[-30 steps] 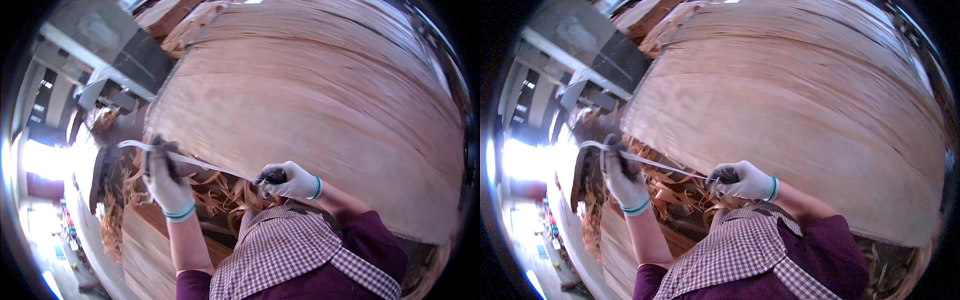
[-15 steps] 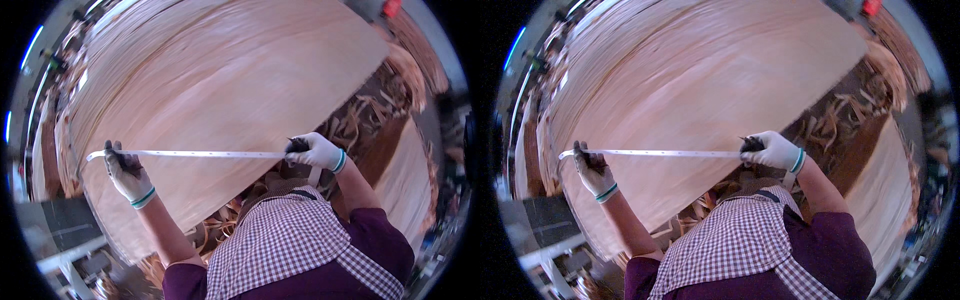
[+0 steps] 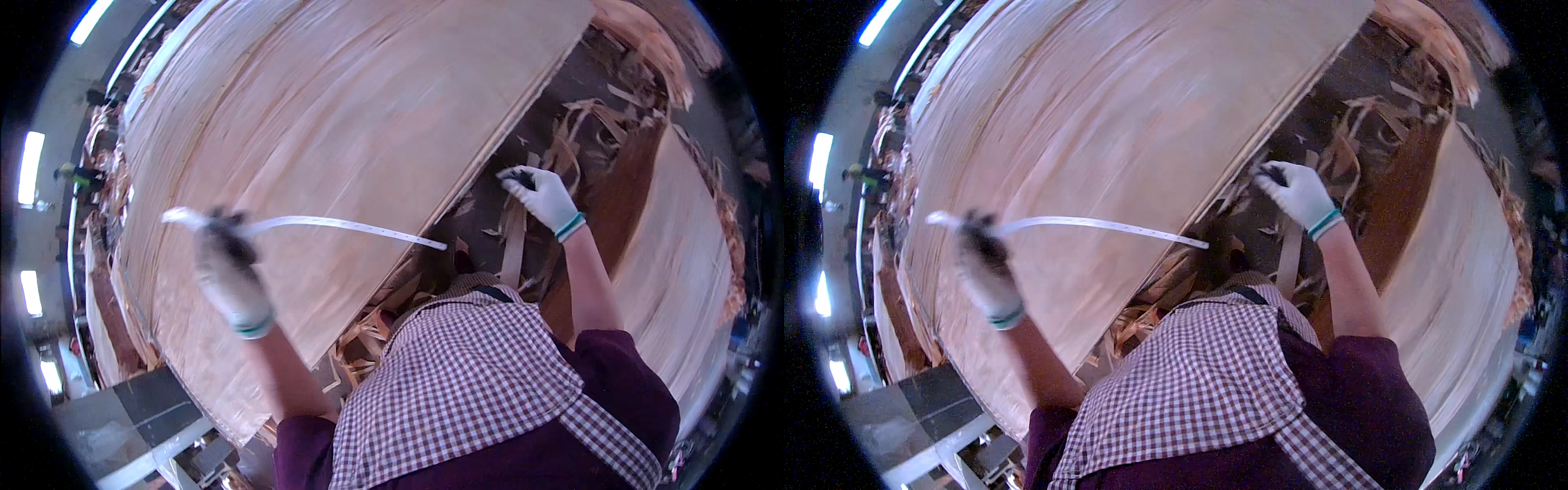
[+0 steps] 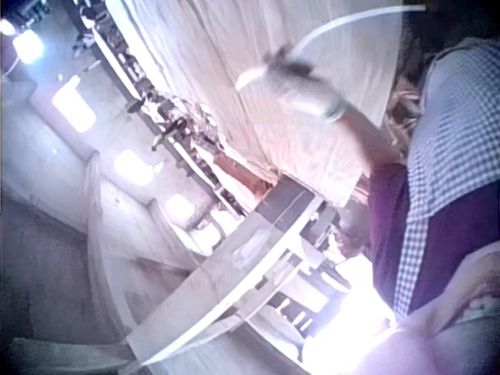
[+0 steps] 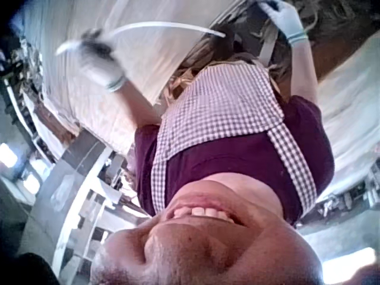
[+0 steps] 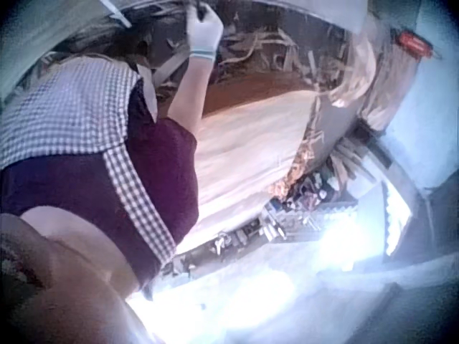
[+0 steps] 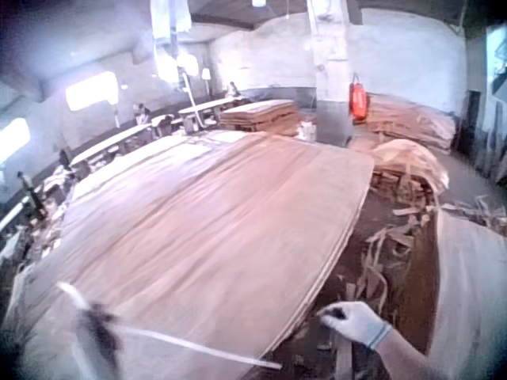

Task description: The person peels back a thin layer of wood veneer from a large stack, uses a utility knife to cut the sheet at the edge, and uses a tape measure to check dimensions before continuing to separate the sheets.

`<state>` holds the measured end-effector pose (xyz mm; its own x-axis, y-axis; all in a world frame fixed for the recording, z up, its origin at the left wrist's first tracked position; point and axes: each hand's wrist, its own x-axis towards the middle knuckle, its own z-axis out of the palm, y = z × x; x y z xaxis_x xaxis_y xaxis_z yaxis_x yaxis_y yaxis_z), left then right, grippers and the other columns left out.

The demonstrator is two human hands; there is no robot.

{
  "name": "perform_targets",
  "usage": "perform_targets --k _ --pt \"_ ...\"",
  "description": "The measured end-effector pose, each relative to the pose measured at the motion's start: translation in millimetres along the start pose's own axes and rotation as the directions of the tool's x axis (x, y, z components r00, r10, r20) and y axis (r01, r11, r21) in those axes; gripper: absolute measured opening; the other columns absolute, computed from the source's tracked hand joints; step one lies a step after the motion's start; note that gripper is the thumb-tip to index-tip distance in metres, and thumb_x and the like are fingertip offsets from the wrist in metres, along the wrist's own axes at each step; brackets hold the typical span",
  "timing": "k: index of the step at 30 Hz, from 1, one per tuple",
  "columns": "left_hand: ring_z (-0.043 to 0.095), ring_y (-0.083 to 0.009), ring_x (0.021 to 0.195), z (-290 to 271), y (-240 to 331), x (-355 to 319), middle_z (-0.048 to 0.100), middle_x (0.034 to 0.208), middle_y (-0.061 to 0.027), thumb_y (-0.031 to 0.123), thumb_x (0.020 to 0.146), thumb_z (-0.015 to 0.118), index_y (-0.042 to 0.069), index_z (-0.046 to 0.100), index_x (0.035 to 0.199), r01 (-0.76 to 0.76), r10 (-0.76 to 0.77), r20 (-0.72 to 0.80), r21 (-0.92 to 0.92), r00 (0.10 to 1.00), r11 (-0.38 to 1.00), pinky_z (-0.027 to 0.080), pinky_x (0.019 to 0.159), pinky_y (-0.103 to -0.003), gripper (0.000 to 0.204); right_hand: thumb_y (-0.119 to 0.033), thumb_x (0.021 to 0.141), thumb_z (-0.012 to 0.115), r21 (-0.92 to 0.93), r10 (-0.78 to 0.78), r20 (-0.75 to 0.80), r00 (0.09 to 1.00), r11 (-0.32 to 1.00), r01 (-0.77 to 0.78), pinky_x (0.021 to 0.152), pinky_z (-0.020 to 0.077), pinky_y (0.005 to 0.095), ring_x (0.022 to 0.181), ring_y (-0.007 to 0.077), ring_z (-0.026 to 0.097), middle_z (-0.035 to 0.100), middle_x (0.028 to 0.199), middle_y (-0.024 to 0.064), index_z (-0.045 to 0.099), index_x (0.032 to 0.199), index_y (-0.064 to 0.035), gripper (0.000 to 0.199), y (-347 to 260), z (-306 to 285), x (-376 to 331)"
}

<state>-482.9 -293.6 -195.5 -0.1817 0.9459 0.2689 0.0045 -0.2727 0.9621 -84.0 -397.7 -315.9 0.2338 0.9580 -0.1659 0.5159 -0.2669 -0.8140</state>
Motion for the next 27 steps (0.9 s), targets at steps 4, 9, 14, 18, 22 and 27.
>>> perform_targets --k 4,9,14,18,22,27 --pt "0.051 -0.0068 0.051 86.3 18.1 -58.5 0.067 0.080 -0.0129 0.027 0.096 0.047 -0.004 0.061 0.104 0.263 -0.260 0.415 0.050 0.872 0.964 0.037 0.045 -0.020 0.035 -0.015 0.074 0.076 0.603 -0.325 0.387 0.863 0.797 0.030 0.074 0.0464 0.0215 0.078 0.0051 0.052 0.061 0.106 0.0005 0.050 0.127 -0.0022 0.061 -104.4 13.3 9.3" --pt "0.050 -0.0080 0.050 94.0 31.2 -32.3 0.067 0.076 -0.0129 0.027 0.094 0.049 -0.002 0.063 0.098 0.190 -0.136 0.241 -0.219 0.961 0.957 0.036 0.044 -0.020 0.033 -0.006 0.078 0.073 0.772 -0.640 0.533 0.553 0.635 -0.009 0.083 0.0489 0.0272 0.092 0.0122 0.060 0.063 0.102 0.0072 0.050 0.124 0.0020 0.053 -125.7 54.2 14.1" --pt "0.046 -0.0060 0.052 35.3 -90.8 42.2 0.068 0.082 -0.0115 0.015 0.093 0.052 -0.003 0.064 0.098 0.269 -0.273 -0.001 -0.182 0.962 0.946 0.037 0.048 -0.020 0.022 -0.017 0.088 0.062 0.465 -0.129 0.844 0.521 0.660 -0.590 0.043 0.0292 0.0179 0.050 0.0018 0.040 0.066 0.085 0.0025 0.062 0.101 -0.0005 0.021 -130.8 80.1 45.8" --pt "0.052 -0.0075 0.057 23.8 -204.0 96.3 0.068 0.080 -0.0091 0.016 0.089 0.059 0.000 0.068 0.092 0.451 -0.452 0.010 -0.079 0.892 0.889 0.040 0.054 -0.020 0.019 -0.016 0.087 0.064 0.305 -0.002 0.677 0.736 0.911 -0.279 0.072 0.0467 0.0244 0.073 0.0100 0.058 0.064 0.081 0.0039 0.064 0.092 -0.0007 0.017 -109.6 129.6 64.8" --pt "0.058 -0.0188 0.092 32.1 -292.0 162.9 0.067 0.098 -0.0049 0.025 0.080 0.067 0.010 0.071 0.083 0.065 -0.069 -0.012 0.506 0.998 0.860 0.043 0.080 -0.034 0.016 -0.017 0.089 0.060 0.480 -0.044 0.570 0.821 0.828 -0.289 0.057 0.0416 0.0215 0.061 0.0052 0.051 0.062 0.074 0.0004 0.064 0.093 -0.0011 0.017 -119.7 165.7 108.4" --pt "0.041 -0.0269 0.125 57.2 -315.5 225.6 0.055 0.126 -0.0046 0.034 0.075 0.068 0.017 0.067 0.099 -0.084 0.135 0.017 0.860 0.991 0.504 0.022 0.106 -0.054 0.029 -0.024 0.089 0.060 0.457 0.166 0.571 0.804 0.749 -0.479 0.043 0.0298 0.0183 0.048 0.0017 0.042 0.060 0.068 0.0005 0.065 0.091 -0.0038 0.021 -130.5 203.4 173.6"
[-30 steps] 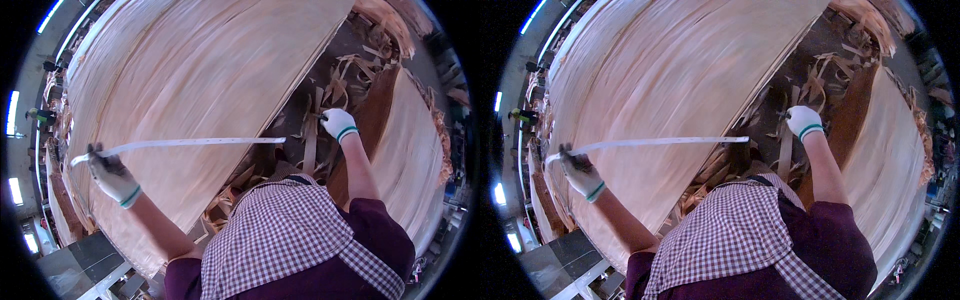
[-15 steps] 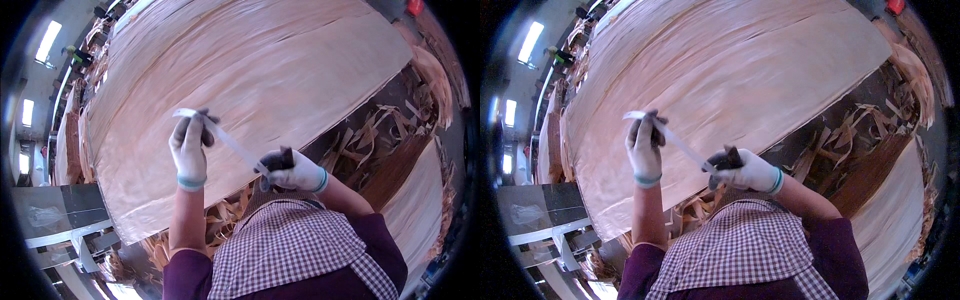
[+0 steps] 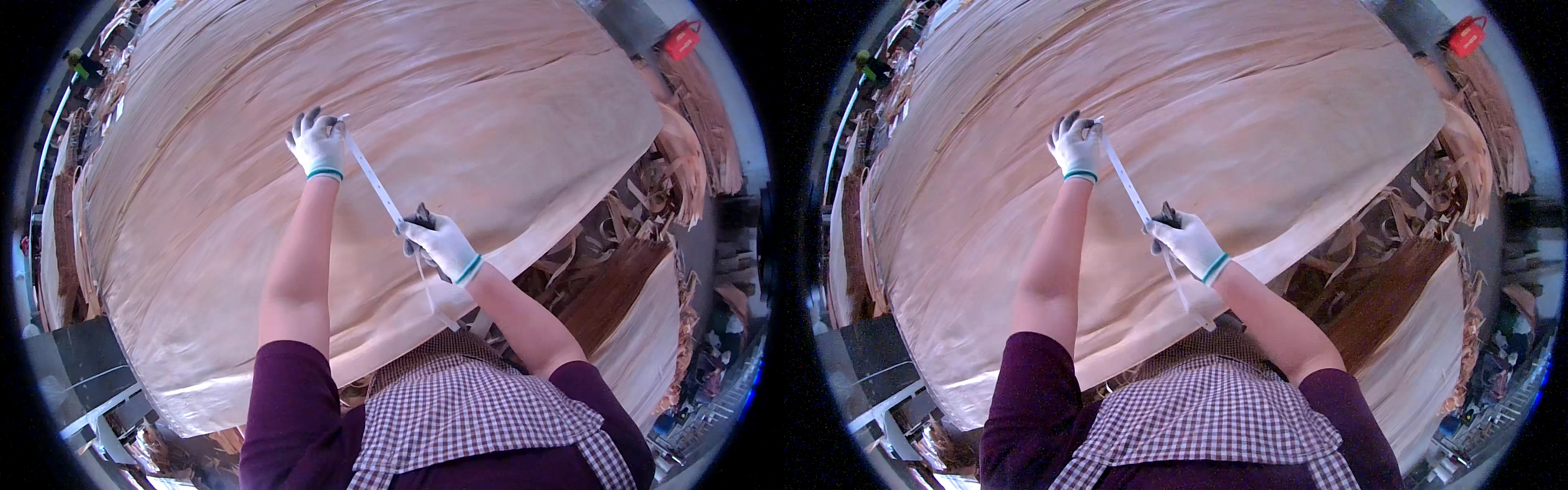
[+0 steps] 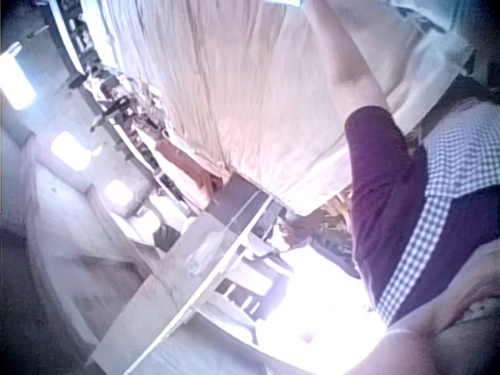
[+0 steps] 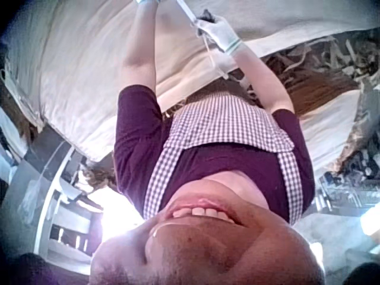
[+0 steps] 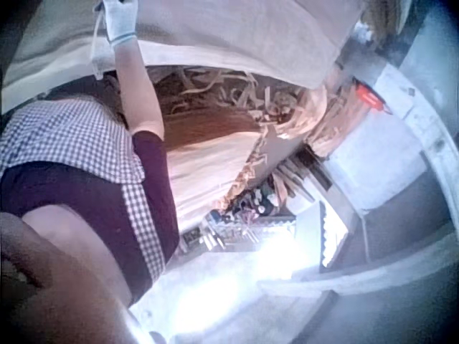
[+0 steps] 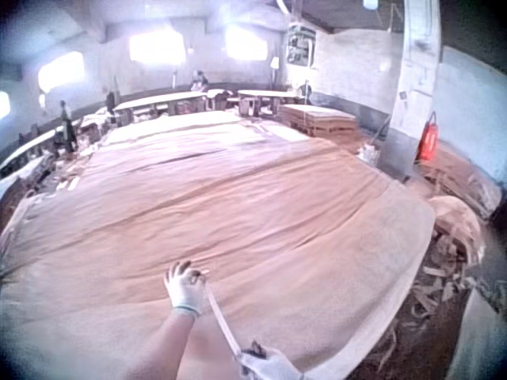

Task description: The person peels back a thin layer of wood veneer from a large stack, uses a utility knife to cut the sheet at the edge, and uses a tape measure to check dimensions before continuing to separate the sheets.

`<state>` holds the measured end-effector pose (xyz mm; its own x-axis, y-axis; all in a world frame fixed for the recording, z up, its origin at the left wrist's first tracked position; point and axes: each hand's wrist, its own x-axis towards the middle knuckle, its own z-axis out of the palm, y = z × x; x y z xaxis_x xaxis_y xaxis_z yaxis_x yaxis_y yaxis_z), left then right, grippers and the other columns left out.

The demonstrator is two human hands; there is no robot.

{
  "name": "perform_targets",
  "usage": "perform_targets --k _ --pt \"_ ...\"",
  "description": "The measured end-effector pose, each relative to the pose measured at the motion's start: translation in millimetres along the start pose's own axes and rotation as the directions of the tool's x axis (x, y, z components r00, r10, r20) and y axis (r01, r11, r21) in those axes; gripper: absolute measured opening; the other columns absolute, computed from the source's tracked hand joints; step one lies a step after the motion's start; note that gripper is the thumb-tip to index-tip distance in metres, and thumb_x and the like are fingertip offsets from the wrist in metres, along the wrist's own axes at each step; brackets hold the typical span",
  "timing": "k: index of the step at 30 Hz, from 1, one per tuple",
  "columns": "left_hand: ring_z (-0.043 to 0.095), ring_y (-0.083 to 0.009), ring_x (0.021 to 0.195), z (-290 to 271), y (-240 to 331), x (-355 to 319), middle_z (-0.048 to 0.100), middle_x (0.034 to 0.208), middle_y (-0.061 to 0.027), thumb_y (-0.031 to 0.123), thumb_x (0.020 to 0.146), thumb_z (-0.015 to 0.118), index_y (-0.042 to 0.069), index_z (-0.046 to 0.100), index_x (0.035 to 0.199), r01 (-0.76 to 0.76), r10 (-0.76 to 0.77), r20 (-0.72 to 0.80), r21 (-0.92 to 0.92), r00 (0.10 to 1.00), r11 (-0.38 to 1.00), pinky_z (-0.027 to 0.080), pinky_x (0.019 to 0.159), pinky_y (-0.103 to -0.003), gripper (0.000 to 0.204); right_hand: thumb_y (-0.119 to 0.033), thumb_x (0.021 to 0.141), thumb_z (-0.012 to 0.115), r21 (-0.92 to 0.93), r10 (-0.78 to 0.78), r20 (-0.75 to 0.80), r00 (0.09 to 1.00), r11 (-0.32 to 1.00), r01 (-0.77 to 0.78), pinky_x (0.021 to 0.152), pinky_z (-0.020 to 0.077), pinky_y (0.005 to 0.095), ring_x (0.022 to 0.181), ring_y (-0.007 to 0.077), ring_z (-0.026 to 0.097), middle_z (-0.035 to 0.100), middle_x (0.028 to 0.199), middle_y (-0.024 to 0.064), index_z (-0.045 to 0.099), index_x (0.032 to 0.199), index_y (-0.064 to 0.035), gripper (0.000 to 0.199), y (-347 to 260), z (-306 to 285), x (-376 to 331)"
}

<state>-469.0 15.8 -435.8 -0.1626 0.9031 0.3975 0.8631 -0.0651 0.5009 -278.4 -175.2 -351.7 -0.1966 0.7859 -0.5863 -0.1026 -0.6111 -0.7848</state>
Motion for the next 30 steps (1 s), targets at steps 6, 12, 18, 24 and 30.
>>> perform_targets --k 6,12,18,24,30 --pt "0.031 -0.0288 0.135 15.2 -25.6 -2.5 0.041 0.141 0.0003 0.033 0.086 0.054 0.021 0.048 0.130 -0.008 0.008 0.005 0.203 1.000 0.979 0.010 0.109 -0.060 0.046 -0.032 0.087 0.062 -0.066 0.072 -0.087 0.994 0.995 -0.078 0.046 0.0325 0.0198 0.050 0.0038 0.045 0.059 0.065 -0.0002 0.065 0.092 -0.0044 0.028 23.2 -2.8 35.7" --pt "0.027 -0.0255 0.137 16.3 -7.9 -21.6 0.031 0.148 0.0063 0.045 0.094 0.037 0.027 0.025 0.145 -0.234 0.025 0.448 0.417 0.894 0.878 0.011 0.108 -0.062 0.055 -0.025 0.088 0.060 -0.524 -0.105 -0.227 0.968 0.851 -0.030 0.056 0.0426 0.0251 0.059 0.0098 0.054 0.060 0.066 0.0015 0.065 0.091 -0.0015 0.024 18.9 -30.0 43.0" --pt "0.027 -0.0268 0.137 9.9 -8.1 -19.8 0.033 0.147 0.0035 0.047 0.094 0.037 0.027 0.019 0.146 -0.207 -0.011 0.439 0.446 0.899 0.871 0.012 0.106 -0.063 0.059 -0.019 0.089 0.057 -0.240 -0.114 -0.249 0.962 0.969 0.053 0.054 0.0443 0.0283 0.057 0.0118 0.055 0.065 0.071 0.0051 0.065 0.092 -0.0038 0.018 54.7 -103.8 3.3" --pt "0.028 -0.0292 0.137 -50.3 56.3 -122.2 0.039 0.143 -0.0044 0.036 0.093 0.045 0.019 0.037 0.140 -0.257 0.201 0.263 0.200 0.944 0.946 0.010 0.106 -0.062 0.050 -0.019 0.092 0.055 0.149 -0.024 -0.229 0.973 0.987 0.059 0.044 0.0355 0.0188 0.049 0.0047 0.047 0.067 0.081 0.0049 0.062 0.102 -0.0031 0.020 93.1 -109.7 -70.5" --pt "0.019 -0.0294 0.140 -75.9 90.0 -317.4 0.029 0.149 -0.0074 0.032 0.092 0.044 0.010 0.035 0.140 -0.138 0.047 0.299 0.294 0.953 0.946 0.003 0.111 -0.055 0.054 -0.020 0.093 0.055 0.455 0.064 -0.103 0.993 0.890 -0.010 0.043 0.0387 0.0188 0.050 0.0053 0.052 0.068 0.085 0.0052 0.062 0.099 -0.0048 0.018 113.9 -128.5 -91.1"
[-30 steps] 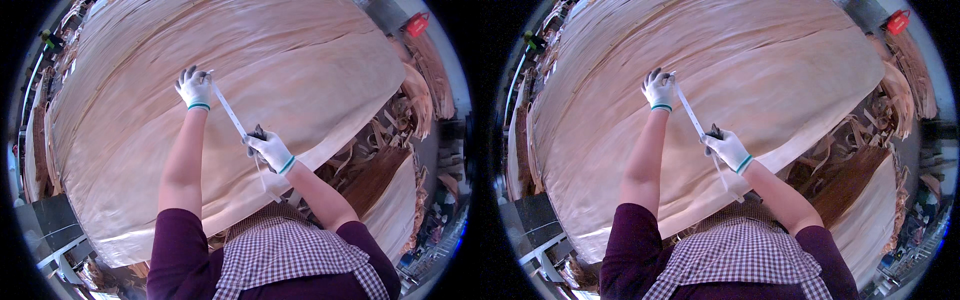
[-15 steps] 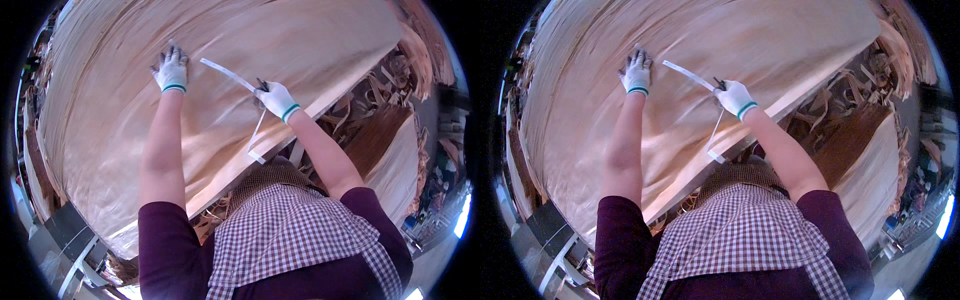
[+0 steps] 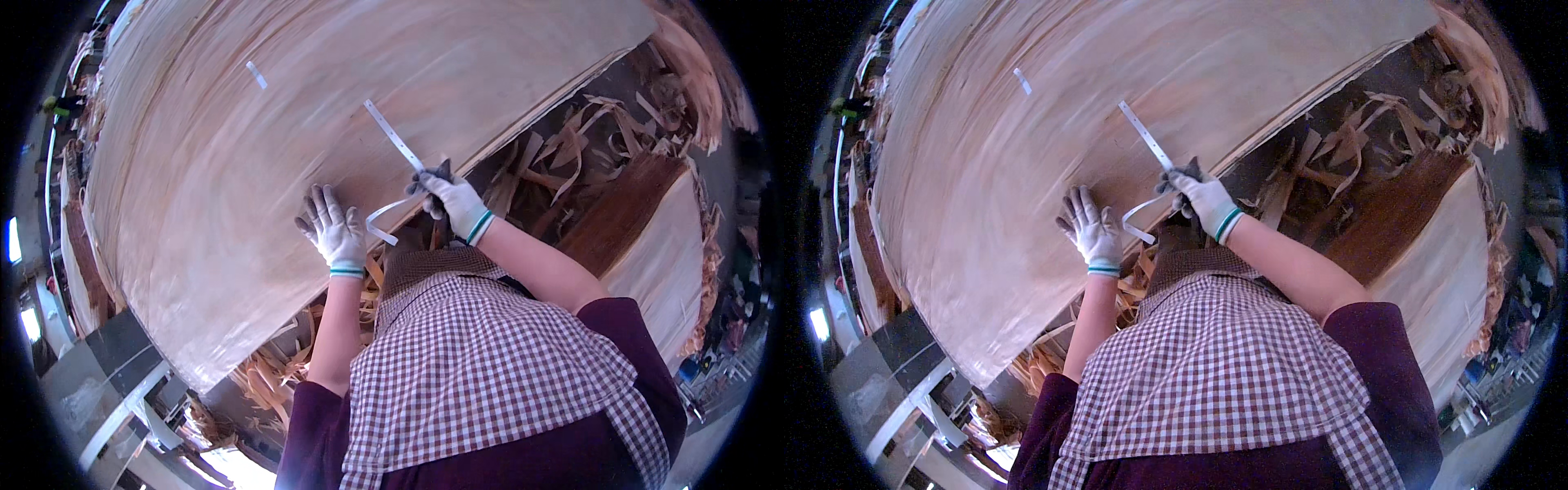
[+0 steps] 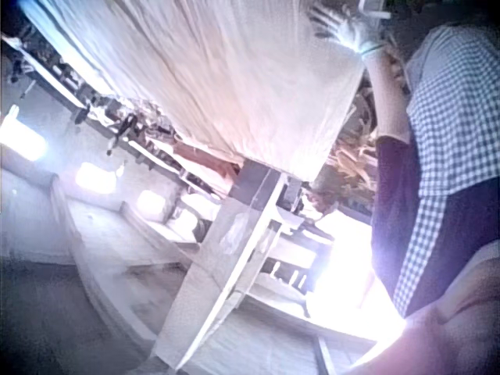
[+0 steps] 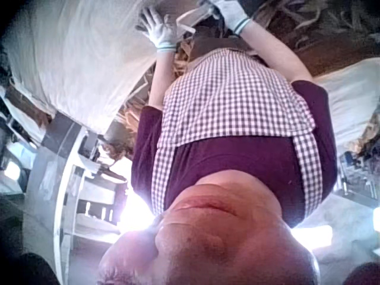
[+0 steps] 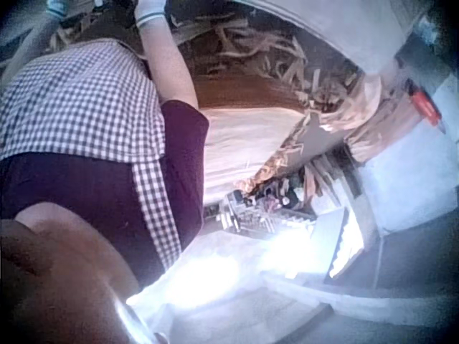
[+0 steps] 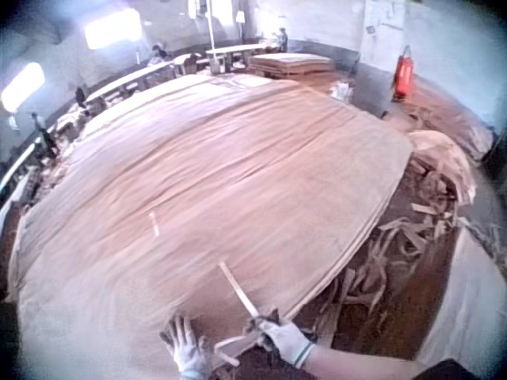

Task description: The person peels back a thin layer of wood veneer from a large stack, uses a utility knife to cut the sheet at the edge, and uses a tape measure to check dimensions before continuing to separate the sheets.

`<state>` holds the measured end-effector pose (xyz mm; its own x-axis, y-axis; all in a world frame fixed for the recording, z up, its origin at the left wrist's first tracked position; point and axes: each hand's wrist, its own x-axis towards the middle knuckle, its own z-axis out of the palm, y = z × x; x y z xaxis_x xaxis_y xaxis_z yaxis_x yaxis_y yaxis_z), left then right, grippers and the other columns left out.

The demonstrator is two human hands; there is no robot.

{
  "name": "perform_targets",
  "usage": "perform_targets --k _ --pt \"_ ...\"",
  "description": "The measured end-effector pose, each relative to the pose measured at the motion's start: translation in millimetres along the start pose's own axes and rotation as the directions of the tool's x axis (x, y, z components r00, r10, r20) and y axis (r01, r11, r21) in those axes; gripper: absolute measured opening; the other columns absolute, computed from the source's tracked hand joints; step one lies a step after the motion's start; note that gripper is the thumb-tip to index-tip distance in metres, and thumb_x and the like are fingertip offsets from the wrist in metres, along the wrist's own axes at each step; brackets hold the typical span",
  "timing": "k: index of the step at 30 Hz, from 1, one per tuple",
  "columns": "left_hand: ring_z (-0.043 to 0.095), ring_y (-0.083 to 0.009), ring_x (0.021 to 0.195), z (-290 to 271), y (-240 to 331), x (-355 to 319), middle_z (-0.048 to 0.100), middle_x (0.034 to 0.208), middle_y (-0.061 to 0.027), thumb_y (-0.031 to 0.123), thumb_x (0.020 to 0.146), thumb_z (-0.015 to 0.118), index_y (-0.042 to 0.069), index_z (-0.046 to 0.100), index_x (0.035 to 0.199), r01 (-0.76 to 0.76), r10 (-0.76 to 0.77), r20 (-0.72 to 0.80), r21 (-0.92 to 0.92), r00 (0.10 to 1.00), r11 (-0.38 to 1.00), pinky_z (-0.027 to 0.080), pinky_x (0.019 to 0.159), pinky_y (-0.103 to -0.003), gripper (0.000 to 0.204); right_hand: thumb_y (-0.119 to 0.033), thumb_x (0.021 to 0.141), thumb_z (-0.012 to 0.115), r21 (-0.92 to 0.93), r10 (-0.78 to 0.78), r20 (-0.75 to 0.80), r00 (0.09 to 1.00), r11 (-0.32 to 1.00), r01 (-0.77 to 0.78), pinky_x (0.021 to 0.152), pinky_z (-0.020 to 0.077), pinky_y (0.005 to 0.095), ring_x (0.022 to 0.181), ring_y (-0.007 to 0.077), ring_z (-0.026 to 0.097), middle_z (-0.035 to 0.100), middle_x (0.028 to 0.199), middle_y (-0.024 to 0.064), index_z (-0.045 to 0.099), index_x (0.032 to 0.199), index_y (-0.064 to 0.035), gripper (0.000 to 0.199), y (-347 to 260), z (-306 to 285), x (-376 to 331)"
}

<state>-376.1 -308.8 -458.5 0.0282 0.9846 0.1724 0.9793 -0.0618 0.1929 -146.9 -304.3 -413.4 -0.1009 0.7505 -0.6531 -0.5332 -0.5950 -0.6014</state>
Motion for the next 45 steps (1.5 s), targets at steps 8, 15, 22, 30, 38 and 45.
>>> perform_targets --k 8,15,22,30,38,45 --pt "0.015 -0.0264 0.141 10.3 3.5 -7.8 0.021 0.152 -0.0057 0.039 0.092 0.042 0.014 0.028 0.144 0.009 -0.024 0.065 0.214 0.998 0.977 0.005 0.112 -0.053 0.059 -0.022 0.093 0.054 0.220 -0.267 -0.131 0.955 0.931 0.291 0.048 0.0389 0.0196 0.059 0.0054 0.053 0.064 0.088 0.0032 0.059 0.101 -0.0113 0.014 -36.2 -120.6 -59.3" --pt "0.013 -0.0252 0.141 9.1 3.0 -3.3 0.019 0.152 -0.0065 0.036 0.092 0.044 0.012 0.026 0.144 0.008 -0.037 0.104 0.267 0.994 0.964 0.004 0.112 -0.053 0.060 -0.015 0.093 0.055 -0.130 -0.594 -0.263 0.760 0.802 0.582 0.063 0.0444 0.0225 0.074 0.0078 0.059 0.064 0.085 0.0024 0.062 0.103 -0.0051 0.016 -126.9 -239.8 -132.7" --pt "0.038 -0.0255 0.129 -9.9 30.6 42.4 0.046 0.135 -0.0079 0.027 0.091 0.047 0.010 0.050 0.125 0.140 -0.149 0.064 0.126 0.987 0.982 0.010 0.111 -0.053 0.038 -0.017 0.091 0.054 -0.448 -0.603 -0.214 0.769 0.760 0.471 0.046 0.0387 0.0196 0.053 0.0040 0.050 0.059 0.072 -0.0005 0.059 0.111 -0.0061 0.023 -261.3 -252.2 -103.3" --pt "0.029 -0.0315 0.134 91.5 276.9 287.9 0.041 0.139 -0.0114 0.027 0.083 0.061 0.010 0.045 0.131 -0.415 0.416 -0.035 -0.173 0.909 0.893 0.013 0.111 -0.054 0.054 -0.037 0.086 0.062 -0.629 -0.359 -0.033 0.933 0.733 0.259 0.046 0.0347 0.0195 0.053 0.0036 0.047 0.056 0.070 -0.0020 0.061 0.091 -0.0093 0.028 -447.9 -199.4 70.8" --pt "0.014 -0.0304 0.140 155.8 425.5 489.6 0.027 0.148 -0.0112 0.038 0.081 0.061 0.006 0.025 0.142 -0.195 0.189 -0.051 -0.154 0.981 0.969 0.005 0.112 -0.054 0.078 -0.024 0.088 0.062 -0.266 -0.404 0.184 0.896 0.858 0.441 0.043 0.0329 0.0189 0.049 0.0033 0.045 0.057 0.069 -0.0016 0.062 0.092 -0.0098 0.015 -539.9 -136.2 221.5" --pt "0.011 -0.0307 0.141 158.8 443.4 503.0 0.016 0.152 -0.0132 0.041 0.072 0.071 0.007 0.015 0.146 -0.089 0.062 -0.120 -0.240 0.991 0.967 0.005 0.113 -0.053 0.098 -0.018 0.089 0.058 -0.507 -0.076 0.061 0.995 0.857 0.097 0.042 0.0311 0.0203 0.045 0.0042 0.039 0.051 0.064 -0.0022 0.060 0.111 -0.0081 0.024 -512.5 -214.6 271.4"
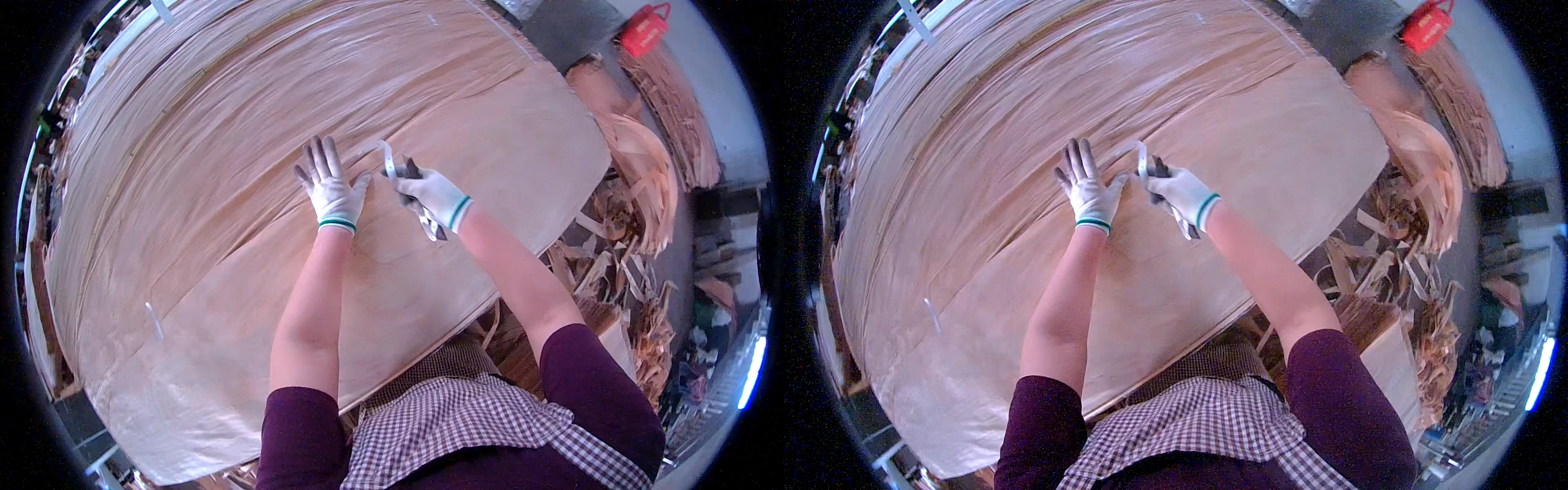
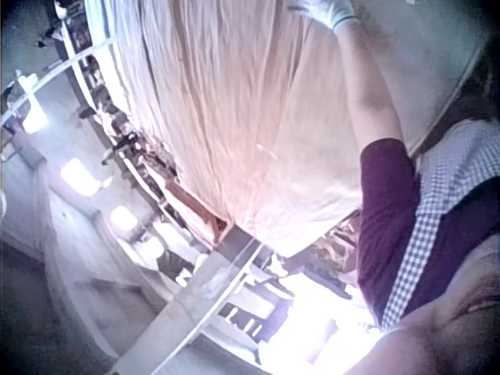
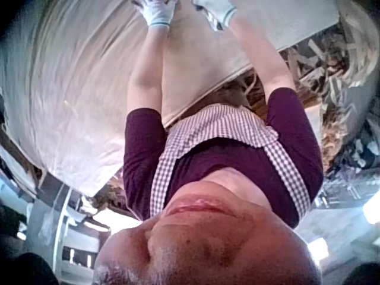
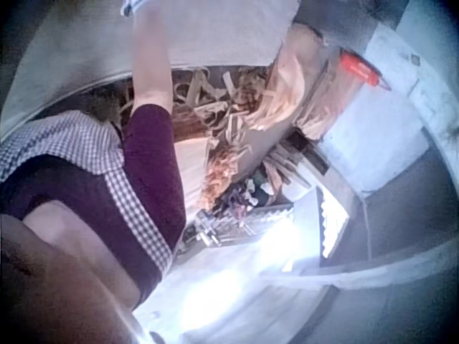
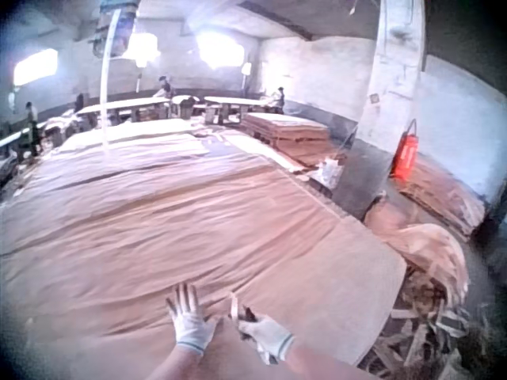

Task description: The person peels back a thin layer of wood veneer from a large stack, uses a utility knife to cut the sheet at the edge, and uses a tape measure to check dimensions before continuing to separate the sheets.

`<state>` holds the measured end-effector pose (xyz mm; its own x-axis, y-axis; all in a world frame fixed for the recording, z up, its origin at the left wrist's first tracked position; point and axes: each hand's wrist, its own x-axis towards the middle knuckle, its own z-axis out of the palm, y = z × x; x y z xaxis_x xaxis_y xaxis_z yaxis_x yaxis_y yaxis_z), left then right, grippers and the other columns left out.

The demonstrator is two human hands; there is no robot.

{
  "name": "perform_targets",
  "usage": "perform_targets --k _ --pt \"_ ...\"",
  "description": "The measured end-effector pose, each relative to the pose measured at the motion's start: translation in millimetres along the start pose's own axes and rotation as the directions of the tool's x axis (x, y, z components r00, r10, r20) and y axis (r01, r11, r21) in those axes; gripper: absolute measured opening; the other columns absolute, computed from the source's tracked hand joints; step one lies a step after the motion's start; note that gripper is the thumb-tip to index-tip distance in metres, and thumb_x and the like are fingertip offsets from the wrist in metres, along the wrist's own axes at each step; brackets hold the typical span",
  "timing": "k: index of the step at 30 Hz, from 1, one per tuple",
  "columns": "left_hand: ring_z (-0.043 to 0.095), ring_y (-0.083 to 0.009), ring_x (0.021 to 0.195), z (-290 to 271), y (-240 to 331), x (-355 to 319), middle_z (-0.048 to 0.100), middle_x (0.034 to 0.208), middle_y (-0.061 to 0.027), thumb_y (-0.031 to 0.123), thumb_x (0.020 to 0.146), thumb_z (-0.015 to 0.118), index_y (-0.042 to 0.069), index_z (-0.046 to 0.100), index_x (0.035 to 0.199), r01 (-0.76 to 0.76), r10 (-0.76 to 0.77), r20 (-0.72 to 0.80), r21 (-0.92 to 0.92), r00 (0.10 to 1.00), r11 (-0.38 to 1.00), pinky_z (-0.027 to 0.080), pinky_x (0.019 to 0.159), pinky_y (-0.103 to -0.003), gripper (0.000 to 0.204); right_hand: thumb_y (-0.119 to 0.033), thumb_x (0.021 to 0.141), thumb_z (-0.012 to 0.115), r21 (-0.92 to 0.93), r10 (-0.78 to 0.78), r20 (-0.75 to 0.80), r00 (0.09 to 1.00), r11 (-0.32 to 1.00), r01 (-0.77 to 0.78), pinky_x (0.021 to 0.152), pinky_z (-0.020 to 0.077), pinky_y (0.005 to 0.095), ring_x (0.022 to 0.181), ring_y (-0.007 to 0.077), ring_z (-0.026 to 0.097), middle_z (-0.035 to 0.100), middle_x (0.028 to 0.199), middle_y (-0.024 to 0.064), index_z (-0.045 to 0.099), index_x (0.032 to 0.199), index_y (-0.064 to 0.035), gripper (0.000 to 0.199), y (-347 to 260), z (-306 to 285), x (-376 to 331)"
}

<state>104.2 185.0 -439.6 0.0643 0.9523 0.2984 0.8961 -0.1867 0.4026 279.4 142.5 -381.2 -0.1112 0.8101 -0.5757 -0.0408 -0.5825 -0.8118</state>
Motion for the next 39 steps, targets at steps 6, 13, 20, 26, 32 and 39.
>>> perform_targets --k 6,13,20,26,32,39 --pt "0.022 -0.0273 0.138 16.5 -9.4 0.7 0.031 0.146 -0.0111 0.033 0.083 0.059 0.010 0.024 0.143 -0.115 0.102 0.132 0.100 0.986 0.988 0.007 0.112 -0.054 0.073 -0.018 0.091 0.056 0.208 -0.029 0.264 0.964 0.978 -0.028 0.043 0.0304 0.0186 0.046 0.0033 0.038 0.048 0.065 -0.0041 0.057 0.117 -0.0091 0.027 -19.6 -45.3 -11.4" --pt "0.022 -0.0283 0.139 24.6 49.1 19.4 0.031 0.146 -0.0117 0.029 0.080 0.058 0.010 0.024 0.143 0.157 -0.187 0.145 0.198 0.972 0.968 0.004 0.113 -0.053 0.075 -0.019 0.090 0.054 0.277 -0.256 0.396 0.882 0.949 0.152 0.044 0.0313 0.0190 0.050 0.0036 0.042 0.053 0.069 -0.0028 0.059 0.100 -0.0089 0.015 -96.8 -84.7 29.1" --pt "0.015 -0.0268 0.141 72.8 82.5 28.0 0.025 0.149 -0.0104 0.037 0.082 0.060 0.010 0.014 0.146 0.208 -0.218 0.112 0.099 0.969 0.973 0.002 0.113 -0.053 0.084 -0.017 0.088 0.057 -0.073 -0.036 0.279 0.959 0.996 0.059 0.044 0.0316 0.0201 0.050 0.0045 0.042 0.053 0.069 -0.0022 0.062 0.104 -0.0078 0.020 -55.2 -109.9 45.2" --pt "0.009 -0.0278 0.142 62.8 93.0 40.1 0.013 0.154 -0.0057 0.034 0.079 0.063 0.014 0.010 0.147 0.125 -0.133 0.073 0.108 0.988 0.986 0.000 0.111 -0.057 0.089 -0.015 0.086 0.059 -0.033 0.088 0.331 0.939 0.996 -0.081 0.048 0.0347 0.0205 0.055 0.0059 0.045 0.053 0.069 -0.0022 0.062 0.108 -0.0065 0.024 -26.5 -134.8 33.6" --pt "0.018 -0.0281 0.140 47.8 92.8 66.1 0.040 0.142 -0.0052 0.015 0.076 0.055 0.020 0.019 0.146 -0.130 0.108 0.333 0.045 0.937 0.991 0.000 0.111 -0.057 0.080 -0.013 0.085 0.059 -0.088 0.082 0.281 0.956 0.994 -0.059 0.049 0.0352 0.0214 0.055 0.0063 0.045 0.052 0.068 -0.0021 0.062 0.114 -0.0066 0.030 -29.3 -125.2 29.9" --pt "0.028 -0.0272 0.137 56.5 110.3 78.3 0.052 0.132 0.0025 0.034 0.092 0.041 0.021 0.044 0.135 -0.056 -0.006 0.336 0.174 0.942 0.983 0.003 0.108 -0.063 0.045 -0.019 0.086 0.061 -0.018 0.217 0.147 0.965 0.976 -0.217 0.039 0.0322 0.0230 0.045 0.0073 0.044 0.058 0.069 0.0014 0.062 0.092 -0.0059 0.014 -2.4 -149.6 24.2"
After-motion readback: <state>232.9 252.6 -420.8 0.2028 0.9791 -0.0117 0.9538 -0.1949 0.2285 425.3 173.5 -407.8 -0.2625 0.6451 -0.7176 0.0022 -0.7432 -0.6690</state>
